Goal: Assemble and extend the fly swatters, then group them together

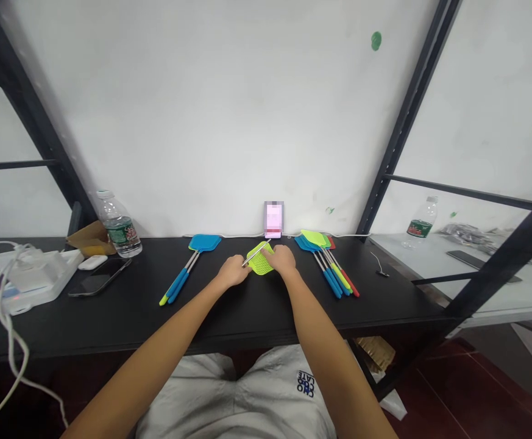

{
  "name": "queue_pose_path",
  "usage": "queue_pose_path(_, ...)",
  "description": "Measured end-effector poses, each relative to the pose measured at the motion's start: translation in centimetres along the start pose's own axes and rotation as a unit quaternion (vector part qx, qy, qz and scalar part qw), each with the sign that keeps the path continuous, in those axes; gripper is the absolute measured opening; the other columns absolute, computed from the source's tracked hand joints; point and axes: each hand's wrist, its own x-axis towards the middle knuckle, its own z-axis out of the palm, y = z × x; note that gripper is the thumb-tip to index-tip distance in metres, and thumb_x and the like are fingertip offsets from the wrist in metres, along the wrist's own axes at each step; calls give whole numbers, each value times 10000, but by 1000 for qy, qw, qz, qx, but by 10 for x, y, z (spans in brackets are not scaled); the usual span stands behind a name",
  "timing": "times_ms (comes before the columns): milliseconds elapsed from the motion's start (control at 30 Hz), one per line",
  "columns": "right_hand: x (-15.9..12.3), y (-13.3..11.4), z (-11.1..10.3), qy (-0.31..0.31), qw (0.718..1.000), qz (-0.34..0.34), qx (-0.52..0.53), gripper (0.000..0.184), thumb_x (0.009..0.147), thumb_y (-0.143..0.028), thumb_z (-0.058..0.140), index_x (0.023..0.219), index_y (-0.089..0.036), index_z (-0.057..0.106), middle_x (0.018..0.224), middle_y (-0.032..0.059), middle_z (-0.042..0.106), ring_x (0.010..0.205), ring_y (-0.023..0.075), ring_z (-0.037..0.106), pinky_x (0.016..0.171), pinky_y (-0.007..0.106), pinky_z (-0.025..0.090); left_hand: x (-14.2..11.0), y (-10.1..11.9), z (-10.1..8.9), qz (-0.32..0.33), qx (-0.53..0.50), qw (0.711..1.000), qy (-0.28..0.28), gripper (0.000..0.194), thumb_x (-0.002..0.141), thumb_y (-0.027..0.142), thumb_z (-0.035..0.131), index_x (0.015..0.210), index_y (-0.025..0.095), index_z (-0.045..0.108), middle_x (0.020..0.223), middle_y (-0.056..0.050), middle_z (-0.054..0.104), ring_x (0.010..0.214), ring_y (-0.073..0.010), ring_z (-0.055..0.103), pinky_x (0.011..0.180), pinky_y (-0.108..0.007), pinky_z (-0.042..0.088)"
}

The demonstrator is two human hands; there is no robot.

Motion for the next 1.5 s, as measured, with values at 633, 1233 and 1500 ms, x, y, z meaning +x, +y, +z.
queue_pose_path(633, -14, -29, -3, -146, 799, 30, 582, 296, 740, -282, 714, 976, -135, 612, 723, 59, 685, 486, 115, 585, 374, 180, 383, 9, -1, -2, -3, -330, 939, 100, 345, 842, 466, 549, 882, 132, 622, 621, -17, 594, 525, -103, 506, 503, -209, 374)
queue_pose_path(1233, 5, -8, -20, 193, 744, 90, 634, 390, 678, -303, 748, 1006, -165, 587, 1001, 78, 686, 684, 162, 698, 374, 164, 410, -2, 4, -3, 72, -263, 962, 12, 266, 867, 346, 472, 761, 170, 642, 527, 18, 558, 486, -96, 501, 529, -204, 363)
queue_pose_path(1500, 5, -8, -21, 184, 755, 91, 623, 347, 667, -301, 751, 942, -165, 588, 946, 64, 689, 661, 152, 688, 368, 170, 395, -1, 2, -4, 93, -266, 960, 10, 284, 855, 365, 466, 760, 173, 652, 514, 21, 558, 478, -101, 499, 540, -214, 368)
